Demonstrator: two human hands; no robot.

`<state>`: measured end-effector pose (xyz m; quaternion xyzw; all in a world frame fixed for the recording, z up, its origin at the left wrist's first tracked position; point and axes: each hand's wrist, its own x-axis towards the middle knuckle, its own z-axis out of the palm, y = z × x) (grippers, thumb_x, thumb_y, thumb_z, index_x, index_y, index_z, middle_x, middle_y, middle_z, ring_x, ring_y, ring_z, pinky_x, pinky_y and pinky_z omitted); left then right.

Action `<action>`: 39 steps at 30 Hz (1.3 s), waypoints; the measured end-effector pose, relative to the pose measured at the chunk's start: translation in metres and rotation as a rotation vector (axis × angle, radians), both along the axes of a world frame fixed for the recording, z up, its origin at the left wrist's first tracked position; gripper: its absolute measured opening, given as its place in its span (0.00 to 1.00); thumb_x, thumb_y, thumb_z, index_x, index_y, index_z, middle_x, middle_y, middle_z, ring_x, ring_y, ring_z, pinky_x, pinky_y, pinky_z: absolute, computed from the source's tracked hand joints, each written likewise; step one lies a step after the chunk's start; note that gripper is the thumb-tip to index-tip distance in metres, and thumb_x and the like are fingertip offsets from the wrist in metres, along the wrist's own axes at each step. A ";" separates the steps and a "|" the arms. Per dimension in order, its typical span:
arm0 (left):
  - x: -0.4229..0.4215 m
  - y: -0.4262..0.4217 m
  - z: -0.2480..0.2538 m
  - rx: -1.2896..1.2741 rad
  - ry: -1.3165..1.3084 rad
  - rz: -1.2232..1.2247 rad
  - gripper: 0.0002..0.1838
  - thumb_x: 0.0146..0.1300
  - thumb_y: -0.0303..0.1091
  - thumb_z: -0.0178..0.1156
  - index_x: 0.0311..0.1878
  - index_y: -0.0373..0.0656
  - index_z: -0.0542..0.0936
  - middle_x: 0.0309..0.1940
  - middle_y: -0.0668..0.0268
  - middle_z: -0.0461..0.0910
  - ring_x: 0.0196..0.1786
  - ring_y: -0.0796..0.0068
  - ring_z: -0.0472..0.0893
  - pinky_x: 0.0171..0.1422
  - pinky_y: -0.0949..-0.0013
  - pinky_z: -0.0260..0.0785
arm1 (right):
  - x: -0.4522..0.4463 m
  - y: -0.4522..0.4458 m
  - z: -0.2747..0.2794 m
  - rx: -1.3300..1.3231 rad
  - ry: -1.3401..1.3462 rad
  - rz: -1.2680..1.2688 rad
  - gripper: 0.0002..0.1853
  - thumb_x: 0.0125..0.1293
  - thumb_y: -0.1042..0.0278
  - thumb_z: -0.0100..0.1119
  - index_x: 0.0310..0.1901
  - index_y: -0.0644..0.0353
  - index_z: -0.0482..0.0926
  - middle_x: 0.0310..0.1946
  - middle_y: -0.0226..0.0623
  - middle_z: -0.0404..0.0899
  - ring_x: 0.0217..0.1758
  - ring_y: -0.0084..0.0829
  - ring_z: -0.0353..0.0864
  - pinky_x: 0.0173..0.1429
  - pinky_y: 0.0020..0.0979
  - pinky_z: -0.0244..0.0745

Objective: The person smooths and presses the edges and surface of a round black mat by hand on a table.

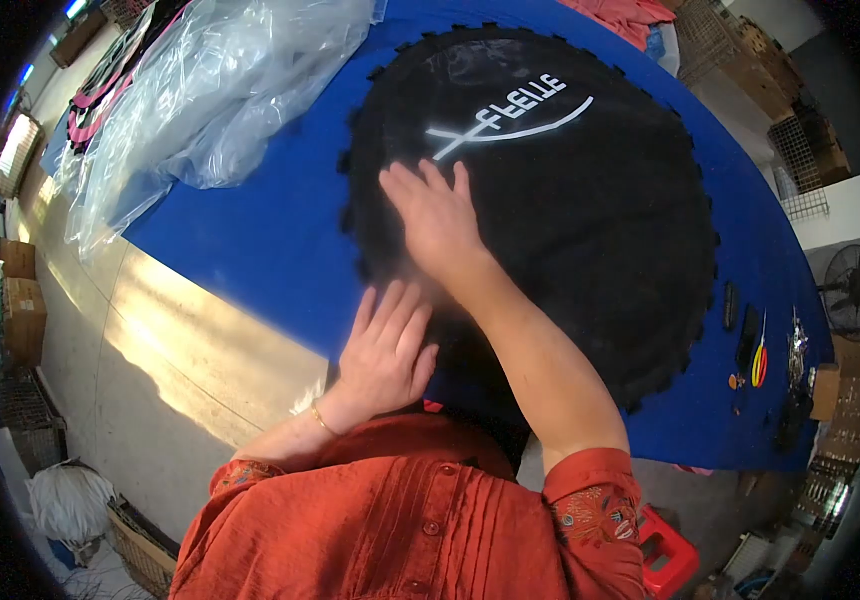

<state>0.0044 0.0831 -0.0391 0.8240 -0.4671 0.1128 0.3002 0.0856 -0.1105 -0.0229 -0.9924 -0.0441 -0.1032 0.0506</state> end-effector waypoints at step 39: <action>-0.001 -0.001 -0.005 -0.027 -0.013 0.015 0.26 0.67 0.40 0.66 0.64 0.34 0.82 0.70 0.45 0.79 0.77 0.43 0.74 0.84 0.37 0.60 | -0.104 -0.004 0.021 0.145 0.046 0.092 0.35 0.64 0.86 0.57 0.74 0.53 0.78 0.76 0.37 0.76 0.80 0.52 0.71 0.86 0.67 0.49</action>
